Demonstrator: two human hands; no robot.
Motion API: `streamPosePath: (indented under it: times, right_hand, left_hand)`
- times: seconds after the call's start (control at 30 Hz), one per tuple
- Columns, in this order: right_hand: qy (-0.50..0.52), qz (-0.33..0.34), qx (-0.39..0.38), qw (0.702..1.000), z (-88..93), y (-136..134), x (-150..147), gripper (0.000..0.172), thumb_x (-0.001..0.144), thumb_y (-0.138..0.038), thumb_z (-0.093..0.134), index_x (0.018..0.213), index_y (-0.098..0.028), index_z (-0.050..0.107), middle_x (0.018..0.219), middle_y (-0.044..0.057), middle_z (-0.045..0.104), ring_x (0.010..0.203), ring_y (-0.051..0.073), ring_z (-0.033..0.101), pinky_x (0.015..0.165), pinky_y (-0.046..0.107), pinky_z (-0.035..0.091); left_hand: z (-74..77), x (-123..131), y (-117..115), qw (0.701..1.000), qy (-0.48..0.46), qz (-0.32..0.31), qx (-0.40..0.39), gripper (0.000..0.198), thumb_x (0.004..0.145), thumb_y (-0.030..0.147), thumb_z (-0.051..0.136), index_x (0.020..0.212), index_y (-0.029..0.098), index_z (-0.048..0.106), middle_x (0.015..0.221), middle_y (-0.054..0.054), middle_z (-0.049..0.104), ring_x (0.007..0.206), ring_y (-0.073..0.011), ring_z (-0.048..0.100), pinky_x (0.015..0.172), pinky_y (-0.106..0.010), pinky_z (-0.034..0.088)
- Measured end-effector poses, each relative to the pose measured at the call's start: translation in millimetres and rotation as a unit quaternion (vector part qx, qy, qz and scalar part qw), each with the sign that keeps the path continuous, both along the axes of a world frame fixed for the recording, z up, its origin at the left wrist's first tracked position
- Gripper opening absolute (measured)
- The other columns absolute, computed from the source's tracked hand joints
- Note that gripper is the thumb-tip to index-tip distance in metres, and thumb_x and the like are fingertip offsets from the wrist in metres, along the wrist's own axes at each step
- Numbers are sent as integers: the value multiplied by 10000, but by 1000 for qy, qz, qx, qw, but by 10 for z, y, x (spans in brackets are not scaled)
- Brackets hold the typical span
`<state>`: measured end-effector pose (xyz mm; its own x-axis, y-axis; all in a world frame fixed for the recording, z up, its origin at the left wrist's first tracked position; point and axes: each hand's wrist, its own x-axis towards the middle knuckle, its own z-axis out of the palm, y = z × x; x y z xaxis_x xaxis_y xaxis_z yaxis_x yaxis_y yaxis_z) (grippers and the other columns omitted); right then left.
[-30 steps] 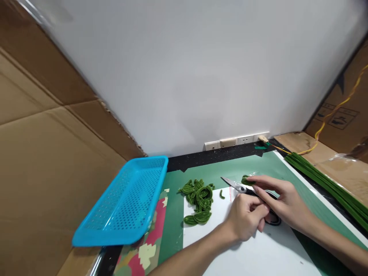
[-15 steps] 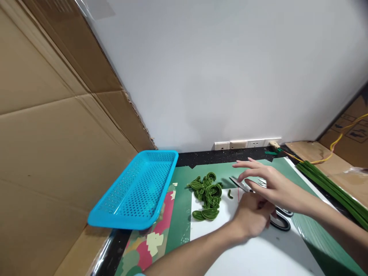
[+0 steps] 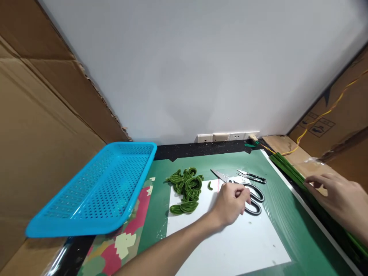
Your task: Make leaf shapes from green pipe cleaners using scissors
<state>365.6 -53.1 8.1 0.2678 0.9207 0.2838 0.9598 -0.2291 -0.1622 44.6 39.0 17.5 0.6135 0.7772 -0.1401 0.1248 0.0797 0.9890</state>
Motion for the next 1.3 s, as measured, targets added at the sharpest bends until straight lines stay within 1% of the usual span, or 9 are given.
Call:
streamPosePath:
  times: [0.17, 0.27, 0.4, 0.53, 0.73, 0.9, 0.97, 1.1, 1.3]
  right_hand:
    - [-6, -22, 0, 1000, -90, -216, -115, 370, 926, -532, 482, 815, -272, 720, 977, 142, 757, 897, 379, 679, 765, 515, 525]
    - [-43, -31, 11, 999, -171, -251, -106, 355, 948, -495, 490, 878, -249, 736, 1060, 159, 736, 950, 386, 637, 800, 519, 528]
    - [-99, -27, -11, 995, -282, -281, -74, 388, 994, -466, 445, 987, -221, 746, 1110, 162, 729, 1007, 398, 614, 846, 526, 517]
    - [-135, -37, -15, 990, -334, -239, -124, 414, 1019, -435, 392, 980, -214, 739, 1137, 171, 738, 1031, 409, 626, 830, 519, 504]
    - [-128, -25, -18, 991, -249, -133, -242, 343, 1002, -372, 415, 901, -216, 704, 1134, 178, 736, 1040, 395, 634, 824, 501, 491]
    - [-100, -44, -39, 993, -179, -69, -273, 311, 1008, -310, 425, 827, -221, 662, 1004, 169, 735, 960, 371, 660, 799, 468, 458]
    - [-80, -45, -38, 995, -169, -39, -240, 297, 1017, -298, 440, 839, -225, 667, 955, 155, 737, 935, 358, 675, 798, 451, 448]
    - [-48, -67, -31, 996, -111, 15, -170, 284, 999, -229, 440, 984, -218, 723, 939, 153, 767, 899, 347, 706, 761, 418, 442]
    - [20, -118, -71, 990, 5, 51, -178, 264, 974, -269, 455, 1016, -224, 712, 958, 141, 786, 833, 322, 718, 689, 380, 432]
  left_hand:
    - [-50, 25, 17, 1000, -10, 6, -9, 382, 967, 406, 555, 649, 196, 587, 435, 48, 485, 384, -102, 402, 489, -246, 331]
    - [-85, 31, 23, 1000, -11, 2, -9, 386, 978, 400, 551, 651, 196, 581, 431, 48, 484, 381, -102, 402, 488, -246, 328]
    - [-143, 28, 24, 1000, -7, -8, -6, 403, 1013, 398, 538, 678, 185, 611, 454, 40, 512, 391, -103, 420, 489, -242, 324]
    - [-171, 17, 20, 1000, -5, -13, 0, 403, 1017, 390, 545, 679, 183, 615, 457, 43, 505, 397, -103, 424, 494, -240, 337]
    - [-168, 13, 28, 1000, -3, 2, 3, 429, 1026, 431, 531, 685, 184, 609, 438, 45, 496, 383, -105, 411, 482, -242, 332]
    - [-160, 6, 44, 1000, 2, 6, 3, 434, 1019, 452, 541, 683, 185, 611, 432, 41, 500, 374, -107, 403, 462, -245, 309]
    - [-158, 5, 47, 1000, 1, 8, 4, 438, 1014, 463, 545, 678, 188, 606, 428, 41, 493, 373, -107, 399, 454, -246, 297]
    - [-158, 14, 51, 1000, -3, 17, 4, 434, 1004, 472, 541, 679, 191, 601, 422, 45, 470, 378, -109, 391, 446, -248, 287]
    - [-144, 23, 66, 1000, 2, 16, 4, 430, 1000, 473, 543, 684, 188, 606, 428, 45, 469, 406, -111, 399, 474, -247, 313]
